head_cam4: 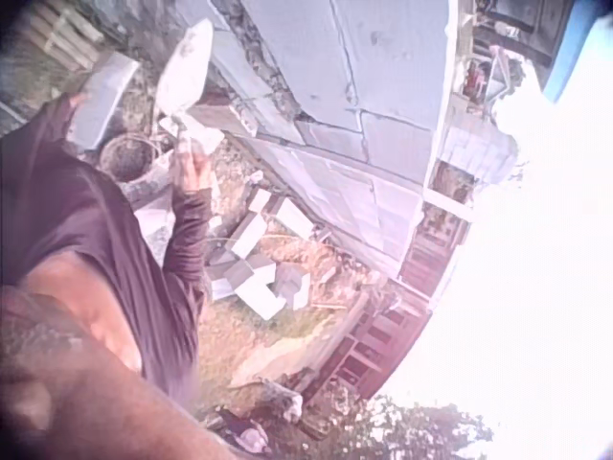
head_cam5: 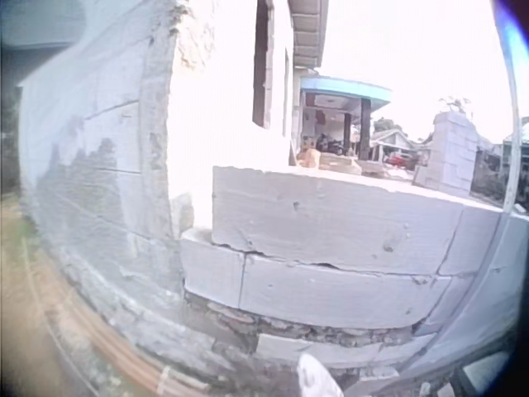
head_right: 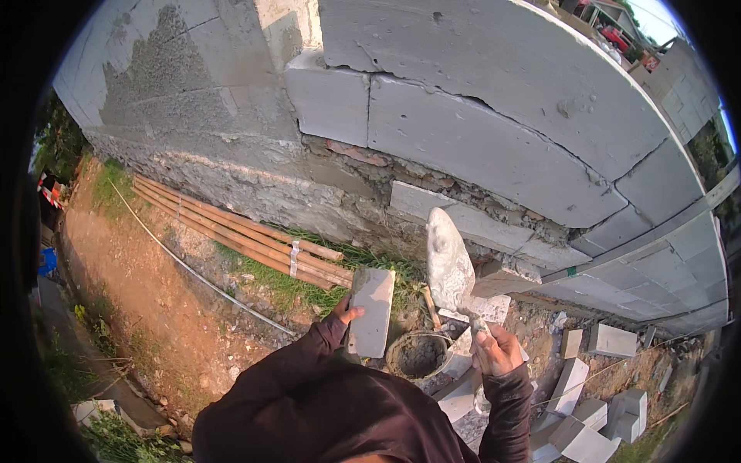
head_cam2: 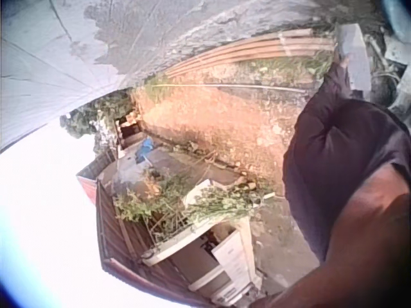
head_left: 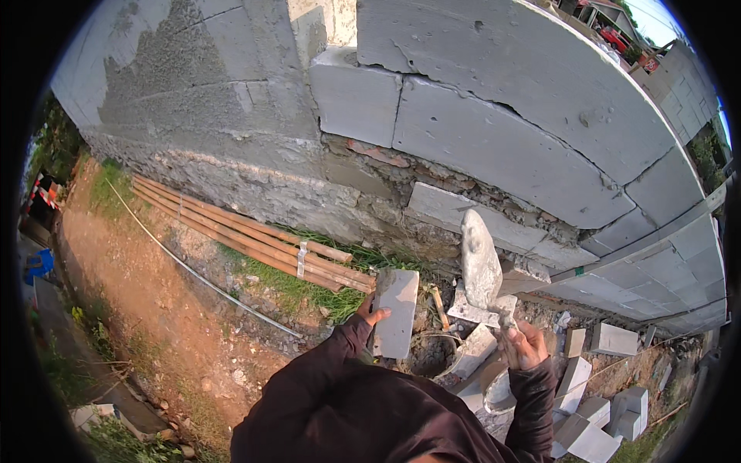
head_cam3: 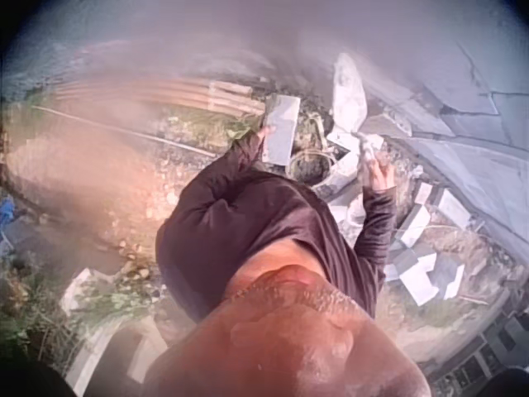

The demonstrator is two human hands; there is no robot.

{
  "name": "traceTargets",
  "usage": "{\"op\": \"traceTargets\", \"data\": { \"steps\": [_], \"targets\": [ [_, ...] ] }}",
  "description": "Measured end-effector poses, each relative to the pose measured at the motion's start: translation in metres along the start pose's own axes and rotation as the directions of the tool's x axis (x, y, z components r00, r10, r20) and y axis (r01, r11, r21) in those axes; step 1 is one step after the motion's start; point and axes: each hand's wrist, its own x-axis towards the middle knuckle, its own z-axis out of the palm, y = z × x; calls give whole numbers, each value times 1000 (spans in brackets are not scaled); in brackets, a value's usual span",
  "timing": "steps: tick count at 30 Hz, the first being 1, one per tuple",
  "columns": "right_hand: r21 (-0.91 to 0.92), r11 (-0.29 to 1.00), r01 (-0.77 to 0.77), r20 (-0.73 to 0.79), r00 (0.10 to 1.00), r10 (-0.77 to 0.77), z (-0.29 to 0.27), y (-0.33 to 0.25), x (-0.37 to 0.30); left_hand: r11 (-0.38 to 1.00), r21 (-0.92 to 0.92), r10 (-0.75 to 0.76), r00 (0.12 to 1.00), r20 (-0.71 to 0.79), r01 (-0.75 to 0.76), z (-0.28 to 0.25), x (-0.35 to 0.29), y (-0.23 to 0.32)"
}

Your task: The person applies mortar to a partially built wall and places concrete blocks to extend the structure. They use a trowel to spread mortar, position blocks, and tap them into place, repeating the process along the wall.

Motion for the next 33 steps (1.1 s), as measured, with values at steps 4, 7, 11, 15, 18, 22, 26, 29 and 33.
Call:
{"op": "traceTargets", "data": {
  "steps": [4, 7, 11, 15, 18, 22, 26, 29, 33],
  "targets": [
    [-142, 957, 253, 185, 956, -226, 80, -151, 74, 997, 19, 77, 946, -316, -75, -101, -47, 78],
    [-342, 802, 491, 253, 870, -424, 146, -251, 102, 972, 7, 191, 776, -601, -234, -198, -67, 57],
    [-847, 91, 523, 304, 619, -725, 226, -269, 150, 926, -52, 198, 599, -776, -374, -283, -89, 30],
    [-990, -69, 125, 137, 695, -706, 308, -248, 178, 915, -130, 102, 531, -841, -382, -318, -109, 26],
    [-995, -79, 63, 99, 756, -647, 327, -262, 178, 916, -148, 85, 543, -836, -373, -332, -100, 19],
    [-961, -277, -29, 148, 788, -597, 327, -286, 172, 907, -206, 53, 583, -811, -369, -314, -74, 35],
    [-897, -436, -72, 238, 752, -614, 327, -315, 162, 950, -187, -4, 593, -806, -248, -324, -33, 22],
    [-787, -609, -101, 343, 749, -567, 345, -351, 140, 989, -65, 26, 578, -815, -135, -339, 2, -1],
    [-580, -793, -189, 456, 731, -508, 349, -371, 134, 969, -59, 128, 695, -707, -239, -313, 29, 14]
  ]
}}
